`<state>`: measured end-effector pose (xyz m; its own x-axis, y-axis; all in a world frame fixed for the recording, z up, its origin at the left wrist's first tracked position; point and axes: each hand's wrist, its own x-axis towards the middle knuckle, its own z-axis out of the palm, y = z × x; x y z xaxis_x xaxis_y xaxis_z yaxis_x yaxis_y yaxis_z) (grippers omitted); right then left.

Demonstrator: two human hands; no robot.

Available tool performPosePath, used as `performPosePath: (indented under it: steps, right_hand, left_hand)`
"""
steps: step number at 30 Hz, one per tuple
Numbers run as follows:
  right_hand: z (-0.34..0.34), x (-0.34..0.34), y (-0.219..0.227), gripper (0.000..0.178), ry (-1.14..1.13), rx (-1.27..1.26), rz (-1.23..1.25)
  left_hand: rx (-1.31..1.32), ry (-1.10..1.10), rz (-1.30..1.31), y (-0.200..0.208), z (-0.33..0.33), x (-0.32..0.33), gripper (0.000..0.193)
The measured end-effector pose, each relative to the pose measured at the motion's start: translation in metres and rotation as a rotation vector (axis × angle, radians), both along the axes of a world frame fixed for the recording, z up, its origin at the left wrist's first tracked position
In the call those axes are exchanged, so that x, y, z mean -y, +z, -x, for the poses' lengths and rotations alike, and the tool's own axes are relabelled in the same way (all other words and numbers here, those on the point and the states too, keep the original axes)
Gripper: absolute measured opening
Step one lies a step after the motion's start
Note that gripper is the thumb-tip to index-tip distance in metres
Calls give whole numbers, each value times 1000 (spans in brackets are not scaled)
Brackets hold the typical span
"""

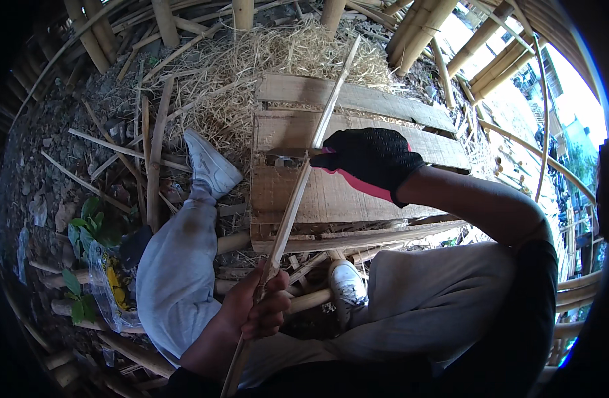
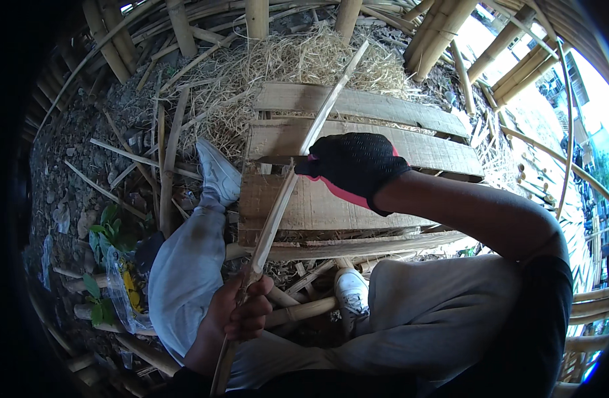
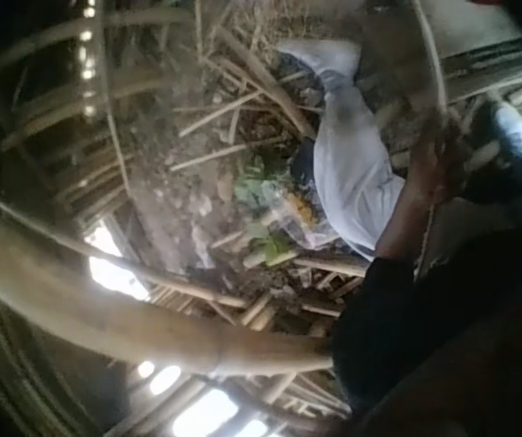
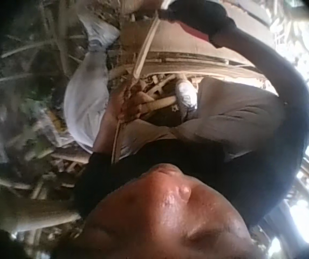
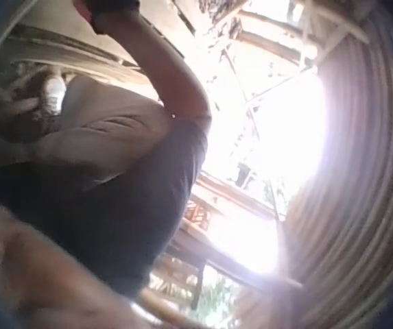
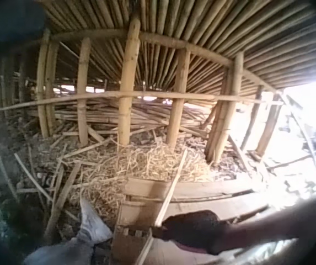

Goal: The person sits on the ground and uses a knife to shave and smooth a long bamboo stick. They hold the stick with the left hand and repeatedly draw the knife along its length to remove thin strips of material.

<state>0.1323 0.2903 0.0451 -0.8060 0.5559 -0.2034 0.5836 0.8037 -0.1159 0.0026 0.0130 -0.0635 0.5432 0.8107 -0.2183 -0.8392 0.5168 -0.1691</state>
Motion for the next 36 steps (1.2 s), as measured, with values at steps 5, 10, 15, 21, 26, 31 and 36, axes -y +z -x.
performPosePath:
  steps: [5, 10, 15, 21, 26, 31, 36]
  right_hand:
    - [-2, -3, -10, 36, -227, -136, 436]
    - [1, 0, 11, 33, -573, -64, 936]
    - [-1, -20, 13, 39, -538, -37, 842]
    - [-6, -7, 6, 45, -542, -19, 858]
    - [-23, -65, -11, 49, -781, -353, 827]
    - [-1, -15, 20, 50, -443, 51, 895]
    - [3, -15, 11, 50, -647, -130, 798]
  left_hand:
    - [69, 49, -37, -3, -3, 0, 41]
    - [-123, -40, 3, 2, -1, -1, 46]
    - [-190, -94, 37, 7, -5, 0, 46]
    - [24, -6, -11, 1, -5, 3, 46]
    - [-84, -50, 26, -2, -2, -7, 47]
    - [-198, -41, 45, 8, 0, 0, 49]
    - [-173, -54, 46, 9, 0, -1, 48]
